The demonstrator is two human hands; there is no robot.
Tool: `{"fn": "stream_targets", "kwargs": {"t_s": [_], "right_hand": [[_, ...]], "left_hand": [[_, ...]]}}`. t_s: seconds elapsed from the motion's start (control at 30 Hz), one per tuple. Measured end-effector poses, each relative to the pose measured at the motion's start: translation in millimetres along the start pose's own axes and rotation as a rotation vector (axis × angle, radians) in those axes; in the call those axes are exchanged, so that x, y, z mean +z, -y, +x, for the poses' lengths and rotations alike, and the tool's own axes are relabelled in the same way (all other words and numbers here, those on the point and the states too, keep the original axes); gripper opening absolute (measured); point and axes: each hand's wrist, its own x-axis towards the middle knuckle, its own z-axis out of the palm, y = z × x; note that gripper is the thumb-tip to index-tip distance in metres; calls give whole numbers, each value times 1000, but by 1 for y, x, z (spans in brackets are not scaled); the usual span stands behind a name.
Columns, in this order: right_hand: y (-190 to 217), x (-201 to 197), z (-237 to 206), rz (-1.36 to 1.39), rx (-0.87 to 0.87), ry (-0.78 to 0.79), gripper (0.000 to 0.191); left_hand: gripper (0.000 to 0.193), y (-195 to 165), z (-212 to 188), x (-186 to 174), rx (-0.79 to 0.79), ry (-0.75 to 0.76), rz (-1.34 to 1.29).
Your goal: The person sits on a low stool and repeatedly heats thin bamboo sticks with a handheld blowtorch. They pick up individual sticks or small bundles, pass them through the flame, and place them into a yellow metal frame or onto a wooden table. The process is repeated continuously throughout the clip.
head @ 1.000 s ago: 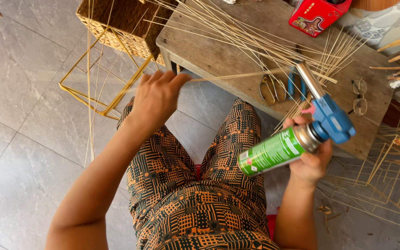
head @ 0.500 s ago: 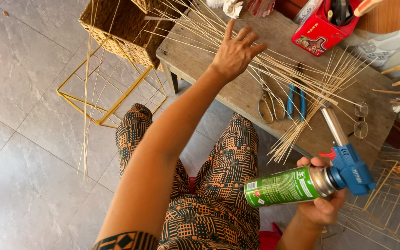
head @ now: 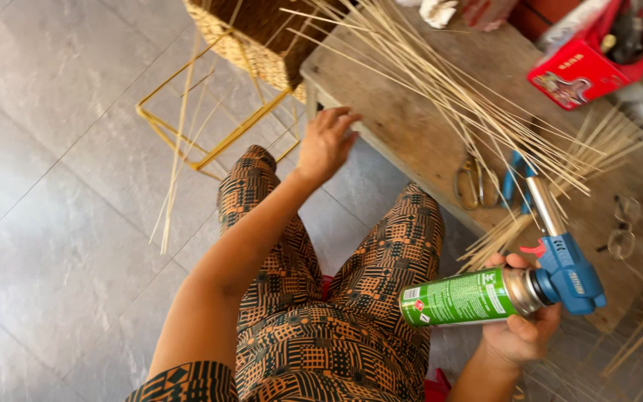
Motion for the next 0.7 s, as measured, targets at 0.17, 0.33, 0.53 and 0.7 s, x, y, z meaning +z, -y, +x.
{"fn": "stream_targets", "kwargs": {"t_s": [0.17,0.33,0.53,0.7], "right_hand": [[-10,23,4,-12,51,36,69],[-24,47,5,-14,83,128,65],[-39,53,5,-40,181,269,66],[-48,10,40,-147,411,508,70]], "left_hand": [[26,72,-37,-110,-306,-238,241],[14,122,-72,-183,-485,-343,455],[37,137,-74,-195,-566,-204,590],[26,128,-64,-206,-793,-44,589]]}}
